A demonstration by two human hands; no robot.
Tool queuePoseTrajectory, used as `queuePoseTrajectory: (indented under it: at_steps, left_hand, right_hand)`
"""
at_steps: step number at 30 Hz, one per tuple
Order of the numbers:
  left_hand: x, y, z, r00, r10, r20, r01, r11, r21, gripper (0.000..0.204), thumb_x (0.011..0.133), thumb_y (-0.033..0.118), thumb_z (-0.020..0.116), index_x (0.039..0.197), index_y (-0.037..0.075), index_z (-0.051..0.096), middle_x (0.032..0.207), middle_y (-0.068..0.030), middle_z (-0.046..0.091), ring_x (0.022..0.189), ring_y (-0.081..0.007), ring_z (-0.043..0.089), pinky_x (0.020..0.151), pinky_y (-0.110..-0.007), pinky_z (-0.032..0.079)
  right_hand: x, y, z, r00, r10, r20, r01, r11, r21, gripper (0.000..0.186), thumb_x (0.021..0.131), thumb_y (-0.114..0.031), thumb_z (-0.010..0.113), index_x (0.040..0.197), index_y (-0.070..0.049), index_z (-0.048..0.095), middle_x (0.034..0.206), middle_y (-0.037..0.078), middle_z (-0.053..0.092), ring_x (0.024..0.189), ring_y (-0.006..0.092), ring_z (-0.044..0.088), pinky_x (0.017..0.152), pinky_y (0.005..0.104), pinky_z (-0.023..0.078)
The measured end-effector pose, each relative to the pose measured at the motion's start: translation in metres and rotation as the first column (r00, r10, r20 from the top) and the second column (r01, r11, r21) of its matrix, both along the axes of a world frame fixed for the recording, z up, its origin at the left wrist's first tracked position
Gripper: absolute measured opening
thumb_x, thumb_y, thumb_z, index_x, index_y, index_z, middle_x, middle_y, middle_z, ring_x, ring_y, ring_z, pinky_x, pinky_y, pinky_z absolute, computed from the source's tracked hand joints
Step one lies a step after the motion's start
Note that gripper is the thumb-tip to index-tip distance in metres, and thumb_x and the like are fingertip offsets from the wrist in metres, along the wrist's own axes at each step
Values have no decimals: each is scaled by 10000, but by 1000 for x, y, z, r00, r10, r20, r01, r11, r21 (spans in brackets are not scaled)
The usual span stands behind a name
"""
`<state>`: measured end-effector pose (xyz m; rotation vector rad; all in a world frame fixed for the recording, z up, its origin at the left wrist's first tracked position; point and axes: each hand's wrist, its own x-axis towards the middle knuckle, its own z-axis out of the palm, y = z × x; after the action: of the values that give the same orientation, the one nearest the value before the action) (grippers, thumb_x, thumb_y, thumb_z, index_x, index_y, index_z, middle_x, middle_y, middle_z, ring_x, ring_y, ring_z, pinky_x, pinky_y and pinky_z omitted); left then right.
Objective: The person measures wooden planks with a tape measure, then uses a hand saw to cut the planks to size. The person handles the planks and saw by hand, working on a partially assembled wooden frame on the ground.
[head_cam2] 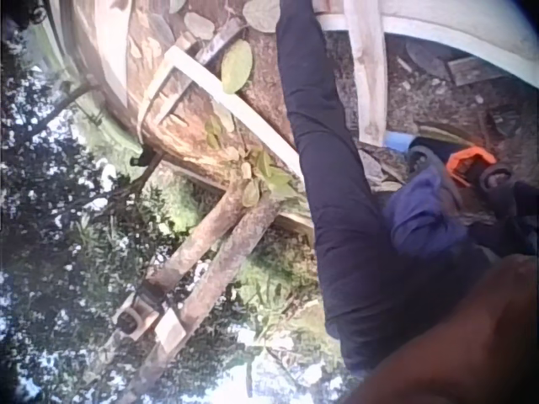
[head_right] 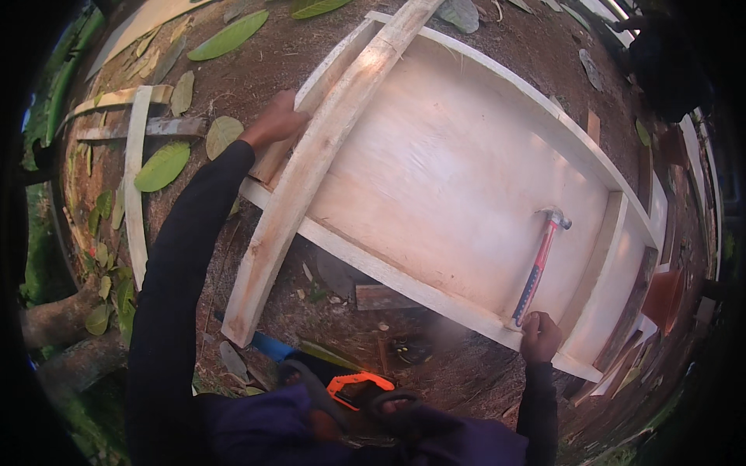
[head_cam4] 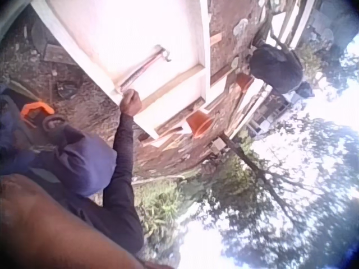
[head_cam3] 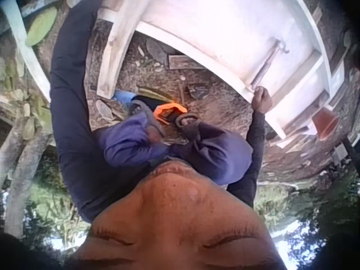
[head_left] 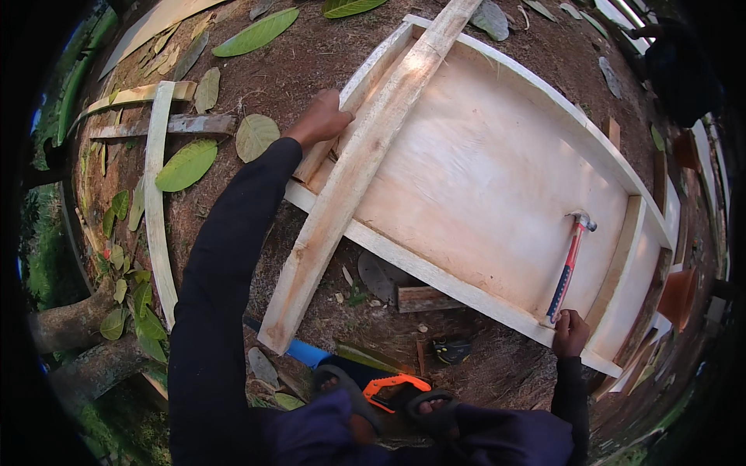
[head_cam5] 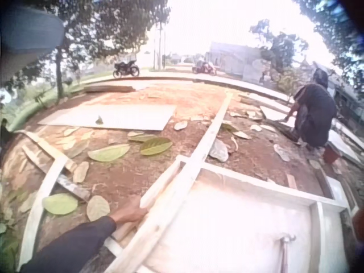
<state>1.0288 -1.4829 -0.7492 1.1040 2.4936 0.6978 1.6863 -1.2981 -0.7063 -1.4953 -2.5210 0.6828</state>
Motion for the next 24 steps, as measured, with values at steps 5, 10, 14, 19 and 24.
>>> queuePoseTrajectory:
  at_steps: [5,10,14,19,24]
  left_hand:
    - [11,2,6,995,-1,-100,-10,994,-113,472,891,270,686,1130,-127,594,1205,-337,599,1144,-462,598,990,-512,472]
    - [15,2,8,988,-2,-158,-22,988,-151,461,916,284,664,1110,-124,571,1165,-325,583,1143,-468,575,1000,-526,456]
    - [15,-1,1,987,-6,-163,-16,991,-131,468,926,307,650,1105,-117,565,1132,-314,581,1124,-468,570,994,-528,453]
    - [9,-3,-5,988,-16,-153,0,994,-107,490,934,343,644,1090,-114,565,1124,-329,585,1114,-470,569,977,-526,456]
    - [12,2,-1,992,126,1,-126,992,-4,585,961,471,641,1037,-108,598,1047,-349,656,1007,-487,640,896,-533,494]
  right_hand:
    - [6,1,-1,999,-36,-34,34,998,-60,317,1012,-206,532,884,30,701,683,123,683,622,202,680,594,336,514]
    - [1,2,3,1000,-20,-15,18,995,-95,326,1012,-211,534,877,33,704,690,124,683,627,201,678,591,333,511]
    - [3,4,3,1000,-3,2,3,994,-111,332,1016,-218,534,882,35,703,694,122,679,632,201,676,586,333,507]
    - [4,4,1,1000,5,-15,-7,990,-139,328,1013,-217,530,890,31,706,695,114,676,631,199,671,582,333,506]
    - [-4,4,6,999,38,-20,-39,995,-96,313,1007,-204,529,887,21,711,686,100,675,626,190,670,583,326,506]
